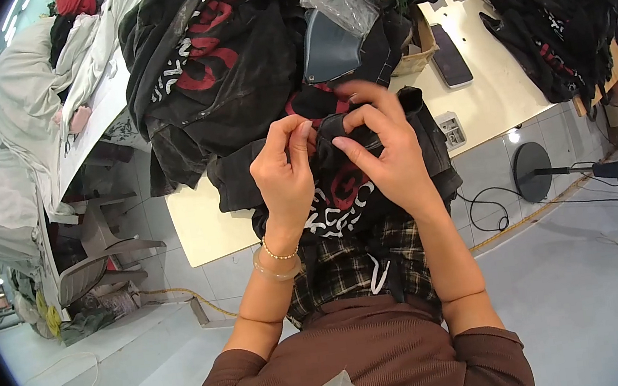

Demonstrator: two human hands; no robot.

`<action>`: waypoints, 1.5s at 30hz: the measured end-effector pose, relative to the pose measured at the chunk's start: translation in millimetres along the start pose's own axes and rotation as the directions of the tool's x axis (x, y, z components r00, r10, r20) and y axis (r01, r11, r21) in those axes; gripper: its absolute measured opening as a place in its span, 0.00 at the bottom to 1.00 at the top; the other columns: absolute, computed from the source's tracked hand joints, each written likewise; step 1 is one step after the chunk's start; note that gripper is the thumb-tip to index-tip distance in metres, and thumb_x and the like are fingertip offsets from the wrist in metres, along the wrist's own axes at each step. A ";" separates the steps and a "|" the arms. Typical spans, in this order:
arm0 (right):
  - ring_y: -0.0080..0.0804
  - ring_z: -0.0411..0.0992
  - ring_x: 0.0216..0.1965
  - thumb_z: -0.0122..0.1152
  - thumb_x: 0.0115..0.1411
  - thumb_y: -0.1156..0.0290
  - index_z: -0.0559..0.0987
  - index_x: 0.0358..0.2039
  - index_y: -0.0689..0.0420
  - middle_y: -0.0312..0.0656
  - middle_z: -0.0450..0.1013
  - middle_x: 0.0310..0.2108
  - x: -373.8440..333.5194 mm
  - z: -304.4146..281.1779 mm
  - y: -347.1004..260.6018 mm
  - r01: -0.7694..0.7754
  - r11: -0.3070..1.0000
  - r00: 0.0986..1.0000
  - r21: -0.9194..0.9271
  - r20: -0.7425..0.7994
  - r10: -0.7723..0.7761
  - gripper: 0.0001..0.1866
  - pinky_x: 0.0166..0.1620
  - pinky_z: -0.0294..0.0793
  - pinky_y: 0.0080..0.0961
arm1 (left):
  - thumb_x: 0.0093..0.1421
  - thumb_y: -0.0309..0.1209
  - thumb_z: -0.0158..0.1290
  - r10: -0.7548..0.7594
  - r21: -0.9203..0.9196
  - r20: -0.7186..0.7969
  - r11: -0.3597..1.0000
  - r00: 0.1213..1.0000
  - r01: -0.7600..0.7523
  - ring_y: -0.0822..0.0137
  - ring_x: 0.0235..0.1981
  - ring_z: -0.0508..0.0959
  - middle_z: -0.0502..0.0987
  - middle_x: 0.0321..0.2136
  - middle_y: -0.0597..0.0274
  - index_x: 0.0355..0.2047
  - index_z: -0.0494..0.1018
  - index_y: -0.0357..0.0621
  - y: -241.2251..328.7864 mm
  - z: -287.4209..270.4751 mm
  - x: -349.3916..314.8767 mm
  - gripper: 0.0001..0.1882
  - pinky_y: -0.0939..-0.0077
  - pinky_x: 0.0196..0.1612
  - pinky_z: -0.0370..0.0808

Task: Inspecting and sorting black printed t-shirts in a factory environment.

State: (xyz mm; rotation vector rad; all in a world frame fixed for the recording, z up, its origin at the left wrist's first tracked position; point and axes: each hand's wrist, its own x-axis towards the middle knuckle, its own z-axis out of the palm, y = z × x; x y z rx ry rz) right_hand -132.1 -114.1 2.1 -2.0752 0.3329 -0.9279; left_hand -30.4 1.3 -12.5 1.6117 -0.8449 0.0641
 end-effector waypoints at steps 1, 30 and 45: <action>0.25 0.69 0.39 0.67 0.53 0.76 0.73 0.33 0.62 0.40 0.72 0.35 -0.5 -0.7 2.2 -0.034 0.991 0.996 0.130 0.084 0.023 0.10 0.44 0.70 0.23 | 0.61 0.21 0.54 0.001 -0.007 0.023 1.000 1.000 0.000 0.62 0.19 0.73 0.73 0.20 0.57 0.33 0.73 0.37 0.3 -0.9 2.4 0.01 0.73 0.24 0.68; 0.08 0.59 0.24 0.66 0.57 0.77 0.76 0.27 0.63 0.25 0.68 0.22 16.5 32.0 -9.1 -0.313 0.832 0.883 0.458 -0.184 0.433 0.06 0.26 0.55 0.10 | 0.54 0.22 0.60 -0.171 -0.205 -0.031 0.965 0.985 0.161 0.67 0.31 0.75 0.77 0.28 0.58 0.32 0.76 0.32 -0.9 7.4 24.9 0.06 0.76 0.37 0.70; 0.09 0.63 0.26 0.65 0.57 0.78 0.77 0.29 0.63 0.26 0.71 0.24 16.4 24.5 -8.1 -0.314 0.804 0.881 0.504 -0.161 0.445 0.05 0.29 0.61 0.10 | 0.57 0.25 0.60 -0.125 -0.135 0.085 0.982 0.989 0.135 0.77 0.33 0.73 0.77 0.30 0.65 0.34 0.76 0.33 -1.0 1.9 25.8 0.07 0.83 0.39 0.70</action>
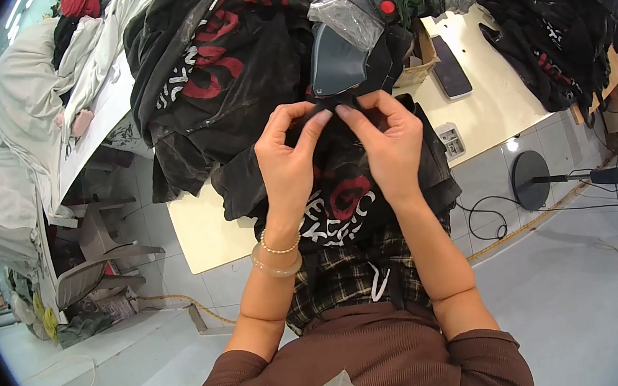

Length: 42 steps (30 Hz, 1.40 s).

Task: Inspecting and sorting black printed t-shirts in a factory environment.

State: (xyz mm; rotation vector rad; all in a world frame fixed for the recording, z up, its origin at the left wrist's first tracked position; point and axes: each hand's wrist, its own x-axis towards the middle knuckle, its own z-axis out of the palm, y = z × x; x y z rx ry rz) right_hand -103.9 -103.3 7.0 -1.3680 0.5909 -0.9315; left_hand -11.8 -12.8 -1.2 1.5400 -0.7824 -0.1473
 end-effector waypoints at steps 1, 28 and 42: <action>0.10 0.65 0.27 0.65 0.57 0.78 0.78 0.29 0.63 0.27 0.72 0.25 1.1 -4.0 -0.8 -0.003 1.000 1.000 0.012 -0.010 0.003 0.04 0.31 0.63 0.10 | 0.57 0.25 0.60 -0.001 0.000 -0.001 1.000 1.000 0.001 0.77 0.33 0.73 0.77 0.30 0.65 0.34 0.76 0.33 0.0 -5.9 0.3 0.07 0.83 0.39 0.70; 0.14 0.53 0.24 0.51 0.68 0.71 0.65 0.23 0.57 0.28 0.57 0.21 -14.0 -82.0 32.1 0.019 0.992 1.000 -0.123 -0.009 -0.021 0.15 0.28 0.52 0.15 | 0.59 0.36 0.59 -0.282 0.536 -0.499 0.642 0.819 0.548 0.59 0.35 0.75 0.74 0.34 0.56 0.34 0.73 0.37 -93.7 -146.3 -105.7 0.13 0.68 0.40 0.72; 0.34 0.69 0.33 0.59 0.51 0.83 0.79 0.50 0.39 0.39 0.69 0.45 -47.2 -21.5 22.1 0.749 0.476 0.635 -0.461 0.705 -0.316 0.28 0.36 0.69 0.29 | 0.57 0.20 0.58 -0.353 -0.543 0.325 0.690 0.877 0.479 0.78 0.35 0.73 0.76 0.38 0.63 0.47 0.74 0.31 14.3 -43.3 -75.2 0.17 0.85 0.40 0.71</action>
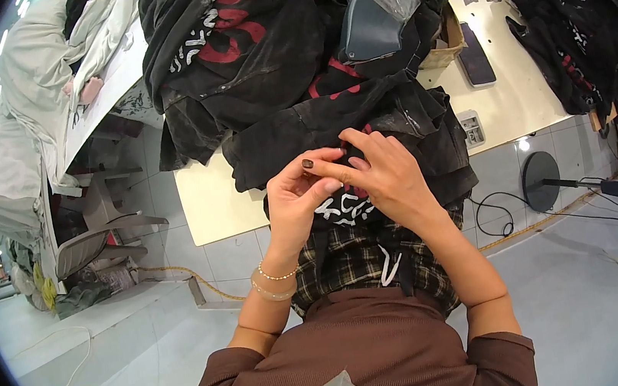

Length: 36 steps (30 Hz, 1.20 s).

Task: Inspecting and sorting black printed t-shirts in a factory environment.

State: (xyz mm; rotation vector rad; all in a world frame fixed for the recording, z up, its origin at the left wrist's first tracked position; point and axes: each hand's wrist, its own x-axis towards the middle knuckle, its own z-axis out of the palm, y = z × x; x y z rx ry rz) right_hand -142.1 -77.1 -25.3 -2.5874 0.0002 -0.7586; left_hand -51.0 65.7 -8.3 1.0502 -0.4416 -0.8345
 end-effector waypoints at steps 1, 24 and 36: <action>0.35 0.69 0.35 0.59 0.51 0.83 0.79 0.48 0.39 0.39 0.69 0.45 -2.0 1.2 2.0 0.004 1.000 1.000 -0.021 0.010 -0.004 0.26 0.36 0.68 0.30 | 0.57 0.20 0.58 0.000 0.000 -0.001 1.000 1.000 0.000 0.78 0.35 0.73 0.76 0.38 0.63 0.47 0.74 0.31 1.0 1.8 0.1 0.17 0.85 0.40 0.71; 0.32 0.72 0.38 0.60 0.57 0.80 0.77 0.51 0.56 0.41 0.72 0.46 -11.5 -6.1 -0.6 -0.313 0.632 0.944 0.708 0.307 0.123 0.19 0.41 0.70 0.25 | 0.58 0.22 0.59 0.175 0.224 -0.077 0.962 0.982 -0.154 0.79 0.27 0.75 0.79 0.29 0.63 0.36 0.78 0.31 2.6 11.7 -3.5 0.07 0.88 0.30 0.72; 0.20 0.66 0.39 0.63 0.56 0.80 0.74 0.55 0.58 0.34 0.72 0.49 -15.2 -20.4 -11.1 -0.589 -0.065 0.796 0.806 0.592 0.126 0.24 0.46 0.69 0.19 | 0.54 0.19 0.62 0.224 0.240 -0.059 0.949 0.973 -0.204 0.77 0.27 0.77 0.79 0.30 0.61 0.32 0.75 0.33 -1.5 13.1 -7.9 0.07 0.85 0.31 0.75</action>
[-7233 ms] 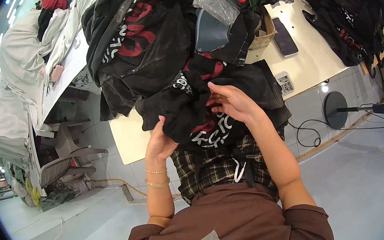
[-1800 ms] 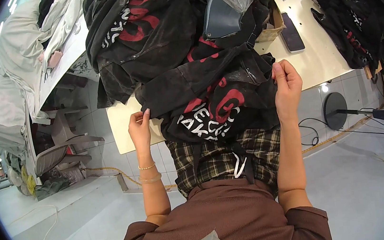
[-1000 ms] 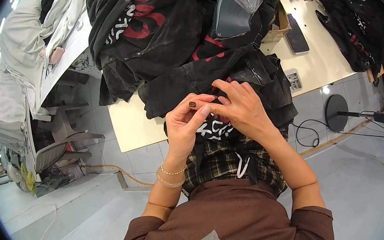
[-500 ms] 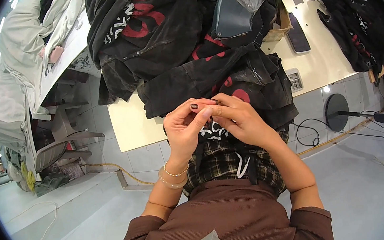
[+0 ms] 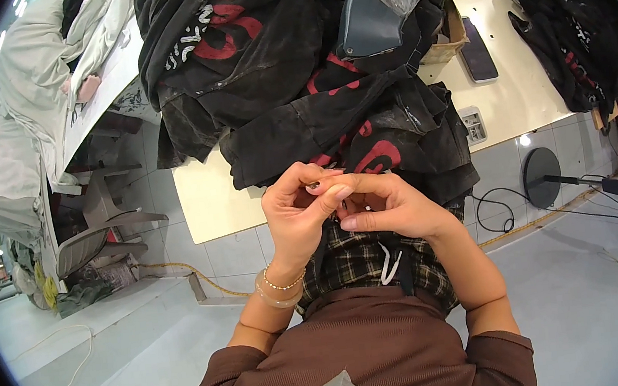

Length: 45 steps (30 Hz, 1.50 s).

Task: Inspecting and sorting black printed t-shirts in a factory environment.

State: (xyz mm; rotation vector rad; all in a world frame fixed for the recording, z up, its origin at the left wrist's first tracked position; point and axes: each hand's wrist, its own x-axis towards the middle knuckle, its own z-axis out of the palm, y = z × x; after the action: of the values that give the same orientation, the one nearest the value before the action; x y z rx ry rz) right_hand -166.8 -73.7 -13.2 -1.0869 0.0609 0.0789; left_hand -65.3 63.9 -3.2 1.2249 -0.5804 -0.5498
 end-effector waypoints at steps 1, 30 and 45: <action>0.20 0.66 0.39 0.63 0.56 0.80 0.74 0.55 0.58 0.34 0.72 0.49 0.0 0.0 -0.6 0.000 1.000 1.000 0.000 0.001 0.000 0.24 0.46 0.69 0.19 | 0.54 0.19 0.62 0.001 0.001 -0.001 1.000 1.000 -0.001 0.77 0.27 0.77 0.79 0.30 0.61 0.32 0.75 0.33 -1.3 -1.4 -0.5 0.07 0.85 0.31 0.75; 0.19 0.69 0.33 0.57 0.64 0.69 0.74 0.33 0.61 0.34 0.71 0.28 -0.7 -10.1 12.6 -0.130 0.948 0.980 -0.289 -0.182 0.079 0.08 0.39 0.70 0.18 | 0.56 0.34 0.62 -0.038 0.499 -0.639 0.739 0.768 0.452 0.61 0.37 0.75 0.76 0.34 0.53 0.39 0.73 0.34 -77.3 -151.3 -20.2 0.17 0.70 0.42 0.71; 0.55 0.72 0.48 0.60 0.48 0.29 0.70 0.52 0.63 0.71 0.68 0.49 39.7 78.8 -87.0 0.134 0.606 0.469 0.784 0.488 -0.736 0.48 0.47 0.73 0.42 | 0.54 0.28 0.61 -0.007 0.648 0.279 0.739 0.960 -0.183 0.47 0.61 0.63 0.69 0.53 0.52 0.30 0.73 0.39 -87.1 -6.5 0.1 0.08 0.59 0.61 0.61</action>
State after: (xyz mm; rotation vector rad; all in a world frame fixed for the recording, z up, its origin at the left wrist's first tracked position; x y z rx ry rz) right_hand -118.2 -42.8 96.5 -0.2106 -1.0002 0.0140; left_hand -67.6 46.8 -88.8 1.8101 -1.1306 -0.4316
